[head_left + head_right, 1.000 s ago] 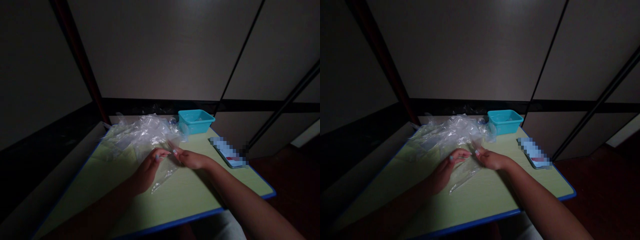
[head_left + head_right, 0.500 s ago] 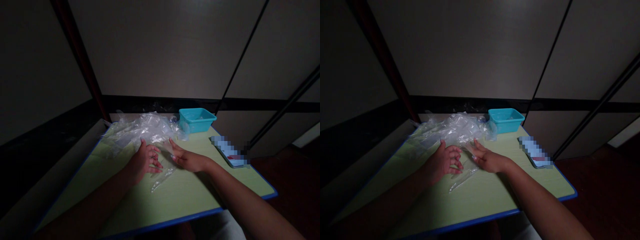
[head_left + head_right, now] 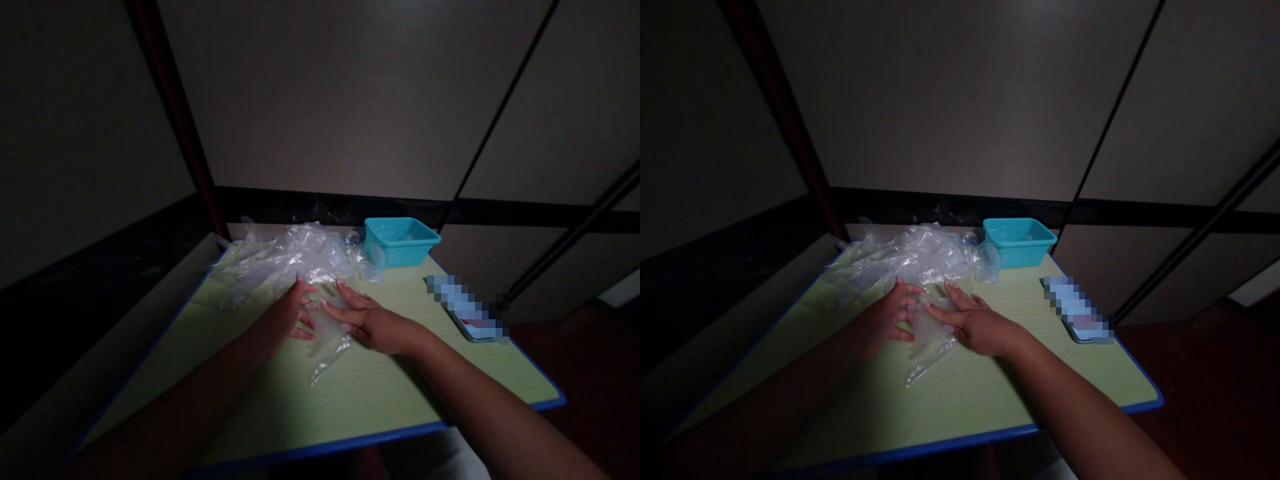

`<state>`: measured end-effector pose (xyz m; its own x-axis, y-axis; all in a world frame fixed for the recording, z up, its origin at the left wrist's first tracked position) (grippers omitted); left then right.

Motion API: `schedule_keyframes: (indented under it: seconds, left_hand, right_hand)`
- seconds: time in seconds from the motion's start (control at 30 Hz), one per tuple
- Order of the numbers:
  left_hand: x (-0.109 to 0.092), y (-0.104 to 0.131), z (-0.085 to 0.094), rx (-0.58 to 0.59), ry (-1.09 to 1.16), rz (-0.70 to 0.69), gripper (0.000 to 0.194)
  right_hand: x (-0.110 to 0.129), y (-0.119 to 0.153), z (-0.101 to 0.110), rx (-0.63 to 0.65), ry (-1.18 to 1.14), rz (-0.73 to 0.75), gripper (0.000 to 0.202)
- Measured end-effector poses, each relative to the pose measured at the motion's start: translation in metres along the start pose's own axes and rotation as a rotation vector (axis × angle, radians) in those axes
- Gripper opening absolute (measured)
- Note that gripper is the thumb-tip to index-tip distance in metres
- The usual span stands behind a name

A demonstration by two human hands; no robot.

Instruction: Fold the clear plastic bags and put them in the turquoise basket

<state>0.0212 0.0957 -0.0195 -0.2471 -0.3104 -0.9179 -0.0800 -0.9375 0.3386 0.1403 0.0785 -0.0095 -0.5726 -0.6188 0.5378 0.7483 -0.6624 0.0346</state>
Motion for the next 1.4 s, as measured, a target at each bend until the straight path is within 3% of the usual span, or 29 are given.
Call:
schedule_keyframes:
  seconds: [0.17, 0.4, 0.63, 0.8, 1.1, 1.4]
  left_hand:
    - [-0.008, 0.004, -0.007, 0.073, -0.067, -0.121, 0.031]
    - [-0.002, 0.002, -0.016, 0.16, 0.061, -0.137, 0.035]
    - [-0.003, 0.001, -0.01, 0.088, -0.016, -0.215, 0.052]
    - [0.001, -0.002, -0.012, 0.111, -0.031, -0.226, 0.07]
    - [-0.007, 0.011, -0.019, 0.137, -0.106, -0.232, 0.081]
    - [-0.005, 0.021, -0.033, 0.202, -0.221, -0.225, 0.084]
  right_hand:
    - [0.005, 0.001, 0.0, -0.003, 0.021, 0.031, 0.066]
    - [0.007, 0.001, 0.001, -0.014, 0.007, 0.068, 0.091]
    - [0.007, 0.0, -0.001, -0.006, -0.022, 0.059, 0.089]
    - [-0.005, -0.001, 0.005, -0.075, 0.027, -0.052, 0.09]
    - [-0.019, 0.001, 0.001, 0.004, 0.088, -0.217, 0.085]
    - [-0.021, -0.002, -0.001, -0.037, 0.113, -0.227, 0.08]
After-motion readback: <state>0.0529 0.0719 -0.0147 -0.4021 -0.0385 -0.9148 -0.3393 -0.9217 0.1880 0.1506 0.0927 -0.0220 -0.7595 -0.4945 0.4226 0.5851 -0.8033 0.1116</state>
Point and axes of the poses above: each hand's wrist, its own y-axis away from the middle knuckle, its own z-axis out of the back of the hand, x = y × z, the point moved 10 cm from there along -y, towards the middle knuckle, and after that the axes turned 11 degrees about -y, right-handed, at the moved point
